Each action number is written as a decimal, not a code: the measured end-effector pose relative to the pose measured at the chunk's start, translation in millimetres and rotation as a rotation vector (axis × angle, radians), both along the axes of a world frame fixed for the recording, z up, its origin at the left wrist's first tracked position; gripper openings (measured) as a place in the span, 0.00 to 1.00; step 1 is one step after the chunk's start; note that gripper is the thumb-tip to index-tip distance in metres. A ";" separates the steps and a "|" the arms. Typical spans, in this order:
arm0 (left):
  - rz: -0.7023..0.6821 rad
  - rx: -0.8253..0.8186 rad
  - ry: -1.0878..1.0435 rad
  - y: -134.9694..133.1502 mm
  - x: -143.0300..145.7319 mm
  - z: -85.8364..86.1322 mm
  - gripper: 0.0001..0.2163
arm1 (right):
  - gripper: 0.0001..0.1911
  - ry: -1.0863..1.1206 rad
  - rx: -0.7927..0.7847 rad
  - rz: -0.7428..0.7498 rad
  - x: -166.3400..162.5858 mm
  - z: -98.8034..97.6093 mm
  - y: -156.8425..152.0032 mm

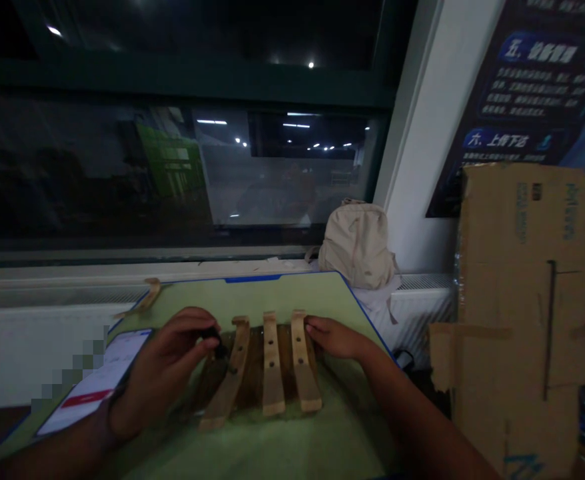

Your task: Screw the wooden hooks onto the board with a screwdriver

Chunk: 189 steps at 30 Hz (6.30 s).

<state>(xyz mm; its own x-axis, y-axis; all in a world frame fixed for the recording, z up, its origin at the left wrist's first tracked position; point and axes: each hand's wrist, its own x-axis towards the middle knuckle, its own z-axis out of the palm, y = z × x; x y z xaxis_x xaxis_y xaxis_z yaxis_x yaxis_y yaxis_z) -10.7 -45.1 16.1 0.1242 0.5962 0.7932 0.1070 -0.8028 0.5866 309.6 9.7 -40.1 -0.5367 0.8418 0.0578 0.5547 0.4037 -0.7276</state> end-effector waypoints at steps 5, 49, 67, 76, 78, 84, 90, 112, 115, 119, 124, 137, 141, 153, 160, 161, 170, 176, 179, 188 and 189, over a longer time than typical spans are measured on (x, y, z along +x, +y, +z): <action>-0.076 -0.235 -0.006 -4.2 1.1 -1.0 0.12 | 0.27 0.015 -0.017 -0.019 1.6 -0.9 2.5; -0.043 0.021 0.054 -0.9 -2.3 7.5 0.09 | 0.23 -0.010 -0.003 0.044 3.2 -1.1 3.7; -0.077 -0.065 0.150 -5.1 -4.5 6.6 0.14 | 0.24 -0.077 0.031 0.038 0.5 5.5 0.9; -0.065 0.042 0.099 -3.1 -2.1 9.1 0.11 | 0.24 -0.073 0.054 0.053 0.5 8.5 -0.7; -0.023 0.020 0.127 -2.9 -2.9 9.2 0.11 | 0.25 -0.068 0.030 0.053 1.0 7.8 -0.3; -0.101 -0.077 0.228 -10.2 -4.9 11.6 0.13 | 0.23 -0.043 0.013 0.045 2.6 4.3 1.7; -0.011 0.048 0.128 -5.0 -3.9 11.5 0.08 | 0.23 -0.018 0.024 0.035 1.6 0.7 1.6; 0.005 -0.035 0.251 -11.9 -7.1 15.3 0.11 | 0.17 -0.062 0.035 0.014 0.9 -1.5 1.0; 0.003 0.047 0.223 -10.5 -7.7 14.1 0.09 | 0.18 -0.063 0.047 0.014 2.3 -3.8 2.2; 0.076 0.042 0.264 -7.0 -9.5 9.2 0.14 | 0.18 -0.064 0.050 0.015 2.9 -5.8 3.1; -0.013 0.061 0.349 -10.5 -10.8 10.8 0.19 | 0.20 -0.068 0.066 0.014 1.3 -2.8 1.6; 0.019 0.001 0.306 -8.6 -8.1 13.0 0.15 | 0.19 -0.053 0.028 0.014 0.9 -0.3 0.5; -0.040 0.015 0.197 -2.5 -6.5 10.9 0.11 | 0.17 -0.061 0.054 0.015 -1.3 3.4 -2.3; -0.007 -0.121 0.269 -12.5 -3.5 11.2 0.12 | 0.17 -0.083 0.055 0.011 2.1 -3.9 2.7; -0.048 0.007 0.181 -6.8 -6.7 8.5 0.11 | 0.16 -0.075 0.062 0.004 1.4 -1.8 0.9; -0.026 0.007 0.177 -5.7 -7.3 7.1 0.12 | 0.16 -0.070 0.059 0.004 1.4 -1.7 0.7; -0.058 -0.097 0.275 -13.7 -8.8 2.2 0.17 | 0.13 -0.043 0.042 -0.004 1.9 -4.4 1.9; -0.123 0.020 0.179 -10.2 -6.6 5.7 0.12 | 0.12 -0.025 0.029 -0.009 3.6 -5.7 6.3; -0.055 0.066 0.124 -5.5 -5.9 4.8 0.11 | 0.11 -0.028 0.052 0.008 4.2 -3.7 6.5; -0.103 0.037 0.189 -9.5 -2.0 5.3 0.14 | 0.18 -0.060 0.077 0.080 4.3 2.7 2.3; -0.109 0.053 0.170 -8.6 -2.0 6.0 0.13 | 0.19 -0.056 0.072 0.086 4.1 3.6 2.1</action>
<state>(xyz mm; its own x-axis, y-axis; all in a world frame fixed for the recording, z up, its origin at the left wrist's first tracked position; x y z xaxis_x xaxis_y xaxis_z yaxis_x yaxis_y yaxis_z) -12.7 -53.7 22.0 0.3202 0.5302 0.7851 0.1121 -0.8441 0.5244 313.7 11.8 -36.5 -0.6112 0.7870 0.0844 0.5548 0.5020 -0.6635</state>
